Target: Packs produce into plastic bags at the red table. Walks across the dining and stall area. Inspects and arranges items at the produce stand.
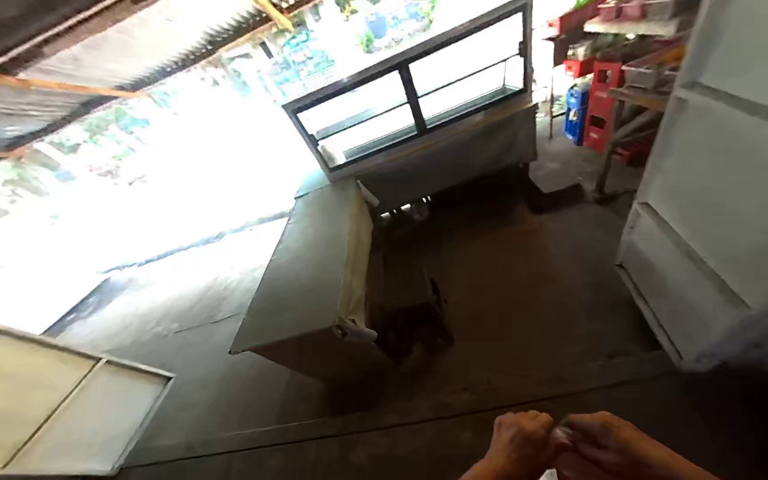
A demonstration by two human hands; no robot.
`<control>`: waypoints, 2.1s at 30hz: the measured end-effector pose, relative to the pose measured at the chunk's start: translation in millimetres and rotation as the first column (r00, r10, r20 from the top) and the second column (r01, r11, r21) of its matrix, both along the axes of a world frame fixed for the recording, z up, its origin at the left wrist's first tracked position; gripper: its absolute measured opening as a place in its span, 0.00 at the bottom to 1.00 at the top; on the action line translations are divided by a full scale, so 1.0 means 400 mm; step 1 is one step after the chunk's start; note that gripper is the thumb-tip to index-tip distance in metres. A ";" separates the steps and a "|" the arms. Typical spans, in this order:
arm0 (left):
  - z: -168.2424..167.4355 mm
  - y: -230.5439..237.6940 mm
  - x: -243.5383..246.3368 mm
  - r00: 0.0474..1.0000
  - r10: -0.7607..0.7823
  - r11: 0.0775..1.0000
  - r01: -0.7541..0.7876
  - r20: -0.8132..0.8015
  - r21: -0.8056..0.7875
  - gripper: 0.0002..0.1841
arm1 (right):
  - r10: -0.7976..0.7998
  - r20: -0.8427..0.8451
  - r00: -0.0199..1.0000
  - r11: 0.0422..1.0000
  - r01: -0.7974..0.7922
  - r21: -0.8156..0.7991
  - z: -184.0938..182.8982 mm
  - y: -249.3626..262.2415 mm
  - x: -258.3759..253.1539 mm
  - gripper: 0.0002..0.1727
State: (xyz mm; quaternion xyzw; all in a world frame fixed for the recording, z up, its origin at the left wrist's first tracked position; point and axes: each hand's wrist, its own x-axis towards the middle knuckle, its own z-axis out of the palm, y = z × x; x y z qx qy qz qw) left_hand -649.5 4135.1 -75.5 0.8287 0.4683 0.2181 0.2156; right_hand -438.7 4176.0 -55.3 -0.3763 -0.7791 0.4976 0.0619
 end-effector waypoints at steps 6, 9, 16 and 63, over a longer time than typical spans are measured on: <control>0.031 0.287 -0.074 0.945 0.316 0.933 -0.294 0.083 -0.205 0.19 | -0.097 -0.236 0.967 0.981 0.132 0.139 -0.009 0.348 -0.052 0.33; 0.047 0.438 -0.109 0.869 0.469 0.844 -0.386 0.161 -0.373 0.21 | -0.252 -0.339 0.906 0.947 0.303 0.106 0.002 0.498 -0.107 0.46; 0.025 0.792 -0.106 0.677 0.561 0.779 -0.237 0.476 -0.580 0.14 | -0.605 -0.493 0.625 0.794 0.514 -0.324 -0.028 0.812 -0.200 0.14; -0.210 3.517 1.120 0.635 0.161 0.586 0.554 0.755 -0.591 0.42 | -0.768 -0.641 -0.009 0.057 0.995 -0.082 -0.235 3.177 0.860 0.30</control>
